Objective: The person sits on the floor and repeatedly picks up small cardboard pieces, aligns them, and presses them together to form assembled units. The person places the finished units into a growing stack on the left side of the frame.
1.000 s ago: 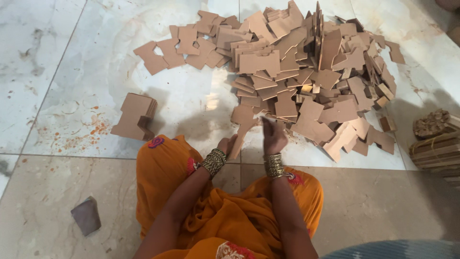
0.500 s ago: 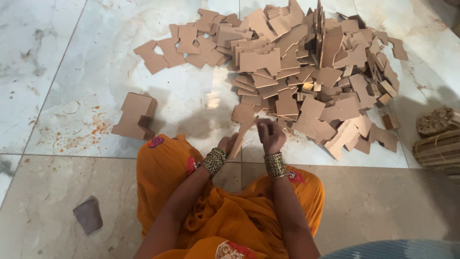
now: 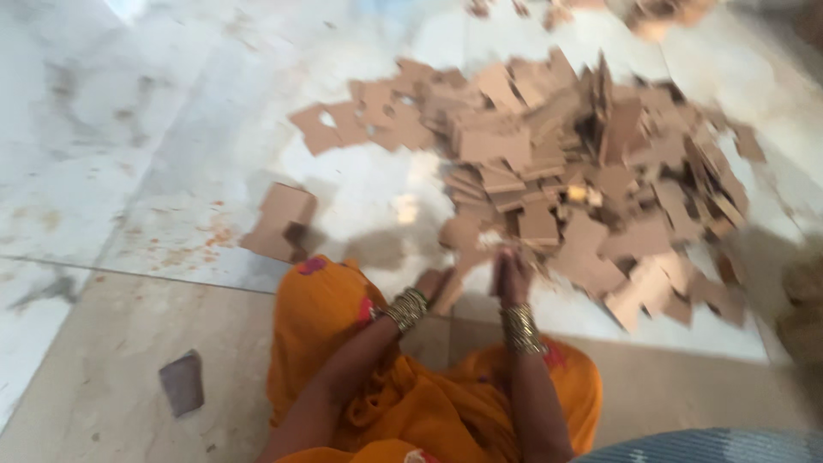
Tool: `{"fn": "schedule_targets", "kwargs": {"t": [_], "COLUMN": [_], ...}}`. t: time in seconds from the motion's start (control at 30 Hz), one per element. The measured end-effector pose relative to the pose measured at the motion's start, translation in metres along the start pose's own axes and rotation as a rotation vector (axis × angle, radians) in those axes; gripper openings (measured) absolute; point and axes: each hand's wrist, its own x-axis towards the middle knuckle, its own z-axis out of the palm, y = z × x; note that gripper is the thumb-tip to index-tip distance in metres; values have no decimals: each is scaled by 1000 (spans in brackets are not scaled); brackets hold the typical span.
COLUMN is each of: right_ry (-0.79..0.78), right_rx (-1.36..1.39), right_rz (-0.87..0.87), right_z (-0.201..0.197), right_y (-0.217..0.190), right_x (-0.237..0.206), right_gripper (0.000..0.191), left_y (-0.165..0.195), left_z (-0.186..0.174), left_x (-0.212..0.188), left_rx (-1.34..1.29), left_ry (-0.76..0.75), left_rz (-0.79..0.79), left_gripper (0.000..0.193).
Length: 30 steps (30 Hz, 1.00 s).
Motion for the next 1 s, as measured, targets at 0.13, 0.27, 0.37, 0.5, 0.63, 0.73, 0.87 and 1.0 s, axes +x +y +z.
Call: {"fn": "schedule_targets", "kwargs": {"t": [0.13,0.27,0.37,0.5,0.63,0.73,0.87,1.0], "right_ry": [-107,-200,-115,-137,-280,-332,-410,-412], "right_rx": [305,382,256,-59,-80,-120,-113,-92], "right_rz": [207,314,117,15,60,106,-1,68], "right_z": [-9,-2,8,13,22,25,24,19], "right_y": [-7,6,17,24,29,37,44,43], "right_x": [-2,-6,-11,-21,-27,-28,-25,-23], "right_gripper": [26,37,28,21,22,22,18,17], "left_y": [9,6,3,2,0,-1,-3,-3], "left_z": [-12,-14,-10,-10,-14,-16,-17,-14], "left_x": [-1,-11,-14,-14,-16,-17,-17,-18], "left_rx": [-136,-187,-384,-651,-396,-46,-30,-182], "left_ry": [-46,3,29,12,34,181,55,-72], "left_rz": [-241,-242,-182,-1,-5,-13,63,-151], "left_gripper": [75,71,69,81,107,89,77,79]}}
